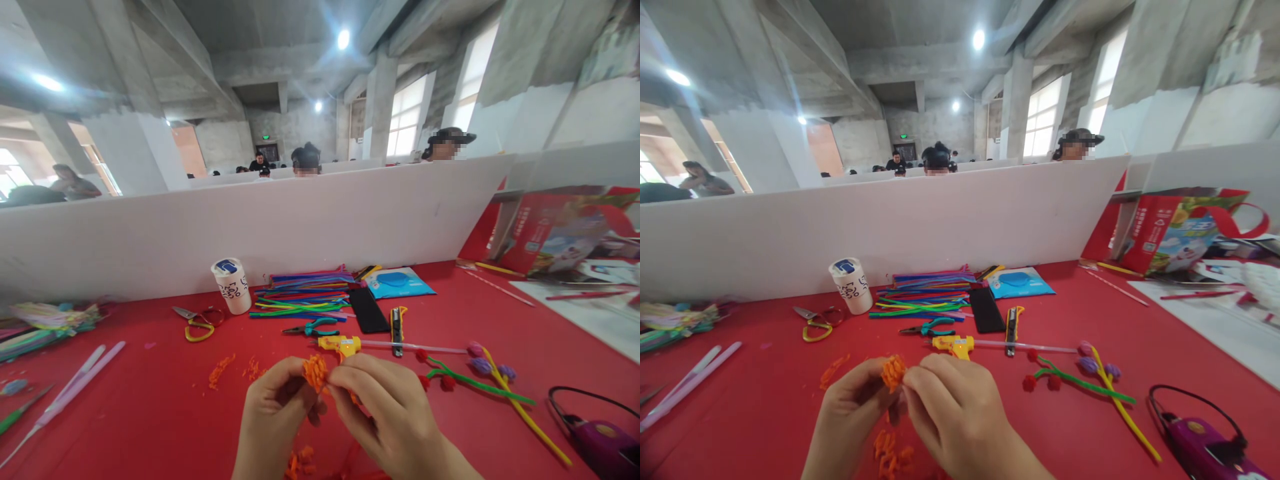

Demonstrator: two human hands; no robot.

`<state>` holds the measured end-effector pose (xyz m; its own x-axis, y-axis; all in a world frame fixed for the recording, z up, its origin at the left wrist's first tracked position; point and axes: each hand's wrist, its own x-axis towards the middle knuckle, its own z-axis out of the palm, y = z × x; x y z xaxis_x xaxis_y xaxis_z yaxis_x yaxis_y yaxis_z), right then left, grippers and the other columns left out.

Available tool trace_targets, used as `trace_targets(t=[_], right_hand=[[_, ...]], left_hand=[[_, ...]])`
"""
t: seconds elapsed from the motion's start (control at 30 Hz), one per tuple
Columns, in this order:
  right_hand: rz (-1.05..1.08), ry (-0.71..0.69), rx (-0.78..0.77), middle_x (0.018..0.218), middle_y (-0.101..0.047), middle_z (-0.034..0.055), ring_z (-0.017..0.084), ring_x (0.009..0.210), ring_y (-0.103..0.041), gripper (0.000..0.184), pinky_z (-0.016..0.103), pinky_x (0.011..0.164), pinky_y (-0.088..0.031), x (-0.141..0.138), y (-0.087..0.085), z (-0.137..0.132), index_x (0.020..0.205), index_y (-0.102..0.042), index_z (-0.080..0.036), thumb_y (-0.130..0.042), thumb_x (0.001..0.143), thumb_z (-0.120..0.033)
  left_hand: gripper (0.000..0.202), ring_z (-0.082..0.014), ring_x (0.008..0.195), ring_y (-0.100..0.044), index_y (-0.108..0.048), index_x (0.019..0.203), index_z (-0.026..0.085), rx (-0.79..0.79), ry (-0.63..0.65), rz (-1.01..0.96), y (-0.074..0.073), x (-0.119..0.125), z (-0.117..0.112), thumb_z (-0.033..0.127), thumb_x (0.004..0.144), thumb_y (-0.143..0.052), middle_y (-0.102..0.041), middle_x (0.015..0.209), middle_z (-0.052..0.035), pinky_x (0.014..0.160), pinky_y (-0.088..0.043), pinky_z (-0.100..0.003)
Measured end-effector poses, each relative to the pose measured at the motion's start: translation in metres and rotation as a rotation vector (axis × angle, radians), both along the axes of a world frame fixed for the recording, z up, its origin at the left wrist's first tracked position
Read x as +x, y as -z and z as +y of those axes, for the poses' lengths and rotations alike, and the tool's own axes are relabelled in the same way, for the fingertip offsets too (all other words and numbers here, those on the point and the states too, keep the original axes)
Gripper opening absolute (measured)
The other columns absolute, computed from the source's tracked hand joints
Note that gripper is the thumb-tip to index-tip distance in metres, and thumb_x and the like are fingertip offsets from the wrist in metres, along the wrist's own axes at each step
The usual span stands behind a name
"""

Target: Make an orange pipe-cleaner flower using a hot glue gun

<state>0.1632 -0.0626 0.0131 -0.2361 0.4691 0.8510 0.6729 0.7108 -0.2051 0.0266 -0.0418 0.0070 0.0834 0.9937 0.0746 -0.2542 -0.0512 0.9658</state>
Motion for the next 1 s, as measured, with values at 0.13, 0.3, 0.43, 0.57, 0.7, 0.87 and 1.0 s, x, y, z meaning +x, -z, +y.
trace_targets(t=[0.13, 0.3, 0.43, 0.57, 0.7, 0.87, 1.0], right_hand=[[-0.024, 0.005, 0.035, 0.072, -0.063, 0.0032, 0.012, 0.063, -0.059, 0.013, 0.022, 0.059, -0.044, -0.001, -0.003, -0.004, 0.088, -0.055, -0.017, -0.047, 0.08, -0.01], [0.071, 0.093, -0.165, 0.062, -0.059, -0.0013, 0.009, 0.054, -0.054, 0.01, 0.019, 0.052, -0.04, 0.009, 0.002, 0.01, 0.077, -0.052, -0.02, -0.044, 0.082, -0.016], [-0.204, 0.555, -0.853, 0.076, -0.065, 0.0056, 0.017, 0.07, -0.06, 0.015, 0.025, 0.059, -0.04, 0.025, 0.033, 0.048, 0.081, -0.059, -0.018, -0.046, 0.082, -0.026], [-0.217, 0.647, -1.07, 0.082, -0.064, 0.0109, 0.021, 0.078, -0.061, 0.019, 0.033, 0.068, -0.044, 0.035, 0.075, 0.08, 0.079, -0.062, -0.011, -0.054, 0.08, -0.029], [-0.139, 0.618, -1.195, 0.104, -0.057, 0.0054, 0.017, 0.088, -0.057, 0.026, 0.037, 0.075, -0.047, 0.041, 0.1, 0.09, 0.106, -0.053, -0.015, -0.05, 0.085, -0.032], [0.118, 0.479, -1.178, 0.089, -0.06, 0.0048, 0.017, 0.08, -0.058, 0.021, 0.034, 0.071, -0.047, 0.047, 0.104, 0.094, 0.09, -0.058, -0.013, -0.053, 0.083, -0.032], [0.449, 0.284, -1.064, 0.068, -0.058, 0.0032, 0.016, 0.065, -0.056, 0.027, 0.027, 0.06, -0.043, 0.047, 0.083, 0.092, 0.077, -0.056, -0.012, -0.05, 0.078, -0.038]], left_hand=[[0.012, -0.0083, 0.041, -0.051, -0.064, 0.06, 0.017, 0.117, 0.019, 0.081, 0.007, -0.006, 0.004, 0.008, 0.065, -0.059, -0.057, 0.045, 0.0042, 0.041, -0.042, -0.016], [0.022, -0.0173, 0.075, -0.063, -0.069, 0.077, 0.021, 0.698, -0.015, 0.318, 0.015, -0.021, 0.015, 0.004, 0.069, -0.059, -0.07, 0.081, -0.0043, 0.067, -0.05, -0.024], [0.025, -0.0179, 0.078, -0.064, -0.068, 0.083, 0.023, 0.793, -0.062, 0.338, 0.017, -0.025, 0.019, 0.004, 0.071, -0.057, -0.069, 0.084, -0.0054, 0.068, -0.051, -0.026], [0.02, -0.019, 0.077, -0.064, -0.069, 0.08, 0.022, 0.723, -0.047, 0.287, 0.017, -0.022, 0.019, 0.008, 0.072, -0.057, -0.07, 0.083, -0.0063, 0.067, -0.051, -0.028], [0.009, -0.0186, 0.069, -0.063, -0.07, 0.072, 0.019, 0.52, -0.056, 0.186, 0.015, -0.017, 0.017, 0.016, 0.07, -0.062, -0.069, 0.076, -0.0068, 0.062, -0.051, -0.026], [0.006, -0.0106, 0.043, -0.053, -0.069, 0.062, 0.015, 0.183, -0.106, 0.021, 0.008, -0.012, 0.014, 0.02, 0.065, -0.068, -0.064, 0.054, -0.003, 0.043, -0.044, -0.019], [0.011, -0.0075, 0.036, -0.05, -0.066, 0.061, 0.013, -0.007, -0.034, -0.116, 0.0, -0.015, 0.017, 0.023, 0.064, -0.069, -0.068, 0.059, -0.0047, 0.036, -0.038, -0.017]])
